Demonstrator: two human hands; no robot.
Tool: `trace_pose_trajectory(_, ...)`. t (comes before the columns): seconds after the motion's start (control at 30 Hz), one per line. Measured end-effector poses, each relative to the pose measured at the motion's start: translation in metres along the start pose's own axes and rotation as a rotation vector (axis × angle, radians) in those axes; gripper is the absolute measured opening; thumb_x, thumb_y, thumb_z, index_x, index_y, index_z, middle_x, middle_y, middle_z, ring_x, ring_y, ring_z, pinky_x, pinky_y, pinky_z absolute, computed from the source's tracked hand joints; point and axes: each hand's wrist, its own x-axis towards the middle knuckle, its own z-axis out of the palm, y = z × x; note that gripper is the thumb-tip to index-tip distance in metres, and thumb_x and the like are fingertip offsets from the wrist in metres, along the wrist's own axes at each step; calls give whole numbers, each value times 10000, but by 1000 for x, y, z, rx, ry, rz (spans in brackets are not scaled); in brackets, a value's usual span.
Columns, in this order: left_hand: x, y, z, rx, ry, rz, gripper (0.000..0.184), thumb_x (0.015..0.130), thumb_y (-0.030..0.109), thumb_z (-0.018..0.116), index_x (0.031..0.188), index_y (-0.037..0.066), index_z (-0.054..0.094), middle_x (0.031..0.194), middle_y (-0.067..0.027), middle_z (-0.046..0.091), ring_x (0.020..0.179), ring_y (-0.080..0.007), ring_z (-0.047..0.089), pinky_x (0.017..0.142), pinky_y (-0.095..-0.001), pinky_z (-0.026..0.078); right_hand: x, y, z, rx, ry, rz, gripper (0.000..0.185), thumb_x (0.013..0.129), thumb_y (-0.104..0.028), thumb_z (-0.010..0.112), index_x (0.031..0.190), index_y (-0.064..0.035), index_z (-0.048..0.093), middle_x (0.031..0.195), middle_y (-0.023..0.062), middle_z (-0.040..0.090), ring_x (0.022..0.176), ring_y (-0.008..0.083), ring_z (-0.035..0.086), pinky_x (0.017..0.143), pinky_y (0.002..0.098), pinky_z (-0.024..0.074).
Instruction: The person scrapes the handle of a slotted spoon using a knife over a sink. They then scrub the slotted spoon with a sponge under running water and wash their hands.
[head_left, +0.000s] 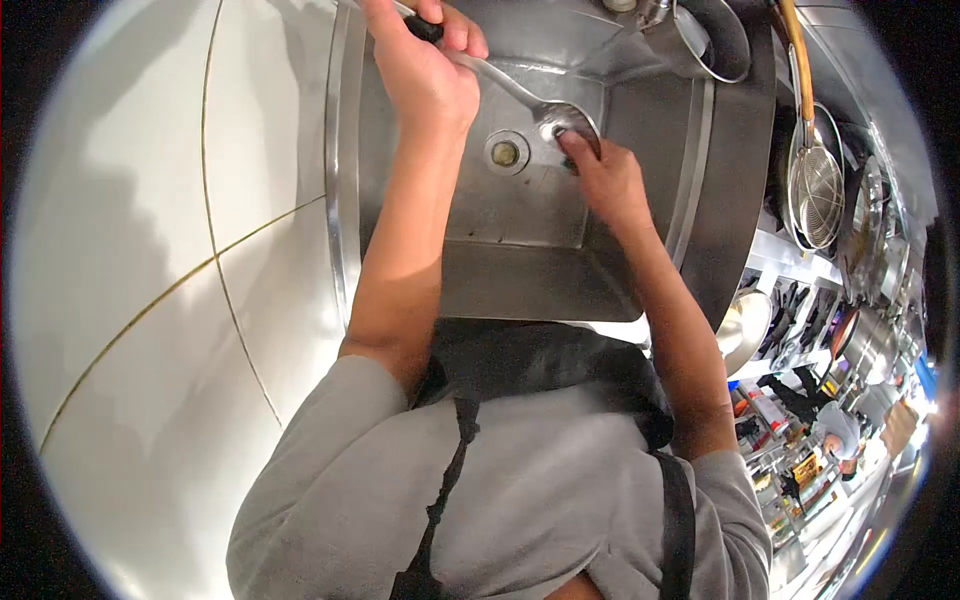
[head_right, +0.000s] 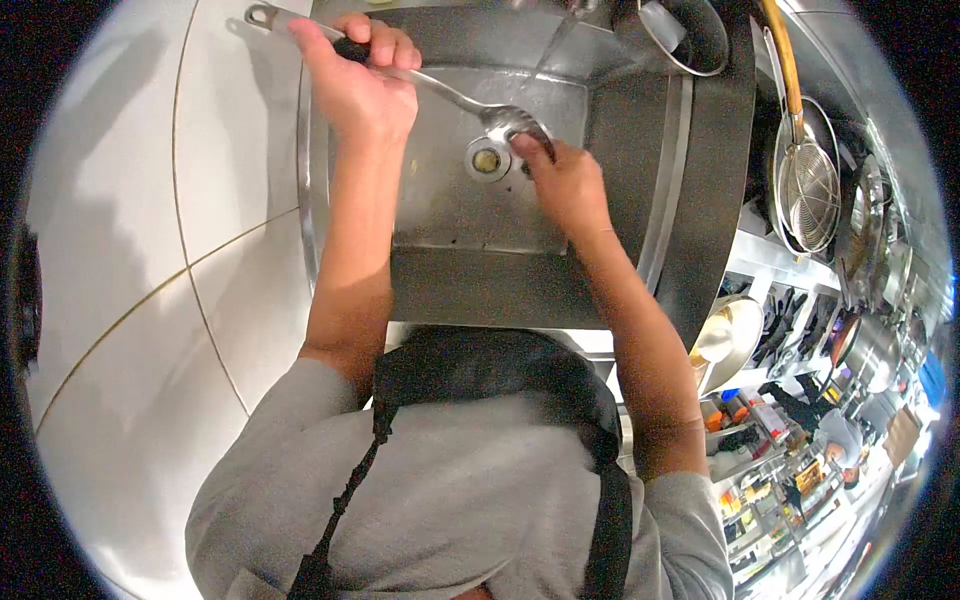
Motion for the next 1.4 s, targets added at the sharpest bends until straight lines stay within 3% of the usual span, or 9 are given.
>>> trace_pose_trajectory(0.27, 9, -83, -7, -77, -168, -277, 165, 1041, 226, 606, 1030, 68, 651, 879, -84, 660, 856, -251, 653, 844, -409, 522, 54, -36, -156, -83, 539, -222, 631, 970, -584, 698, 1077, 38, 716, 909, 230, 757, 921, 324, 756, 846, 421, 565)
trace_pose_trajectory(0.37, -5, -120, 11, 170, -344, -345, 93, 945, 75, 586, 993, 30, 651, 911, -70, 672, 846, -189, 625, 828, -348, 499, 84, -59, -191, -808, 953, -750, 536, 980, -467, 715, 1221, 12, 719, 1024, 237, 770, 984, 305, 763, 893, 407, 571)
trace_pose_trajectory(0.6, -18, -135, 17, 392, -518, -318, 128, 916, 64, 583, 998, 42, 677, 886, -8, 638, 825, -128, 577, 793, -300, 470, 64, -66, -117, -10, 95, -628, 322, 974, -224, 729, 1229, -30, 747, 1094, 151, 773, 951, 209, 729, 842, 352, 565)
trace_pose_trajectory(0.67, -17, -129, 8, 415, -560, -370, 104, 914, 82, 591, 972, 41, 667, 878, 5, 621, 805, -121, 544, 761, -308, 453, 50, -69, -89, 131, -3, -612, 268, 963, -174, 730, 1186, -29, 763, 1021, 126, 765, 879, 159, 703, 782, 333, 556)
trace_pose_trajectory(0.8, -20, -111, 22, 500, -495, -357, 183, 985, 161, 581, 1098, 38, 656, 828, 7, 584, 741, -101, 527, 663, -283, 435, 47, -85, -80, 12, 315, -394, 148, 951, -147, 757, 1009, -11, 754, 953, 67, 726, 808, 129, 681, 729, 300, 539)
trace_pose_trajectory(0.97, -16, -104, 27, 648, -545, -88, 387, 1109, 417, 484, 1024, 62, 613, 736, 22, 509, 572, -106, 445, 519, -270, 371, 72, -68, -80, 925, -58, -298, 157, 987, -152, 756, 1007, 3, 736, 968, 26, 736, 871, 130, 681, 778, 287, 545)
trace_pose_trajectory(1.1, -2, -89, 5, 160, -518, -844, 603, 1122, 623, 327, 815, 132, 495, 593, 61, 388, 419, -74, 314, 386, -250, 254, 63, -55, -65, 698, -41, -404, 168, 989, -123, 753, 1093, 9, 755, 992, 33, 733, 935, 123, 683, 830, 285, 548)
trace_pose_trajectory(1.2, -6, -79, 7, 241, -526, -912, 677, 1080, 735, 268, 718, 182, 419, 528, 89, 301, 384, -33, 236, 346, -233, 175, 53, -53, -69, 156, 138, -735, 208, 984, -101, 754, 1160, 12, 758, 1052, 38, 743, 951, 121, 685, 841, 286, 551)
trace_pose_trajectory(1.4, -11, -98, 1, -128, -698, -1133, 794, 901, 938, 315, 643, 190, 387, 503, 96, 281, 367, -28, 237, 319, -219, 193, 42, -70, -65, 516, 81, -542, 220, 962, -81, 761, 1162, 10, 748, 1060, 53, 745, 943, 126, 685, 829, 279, 553)
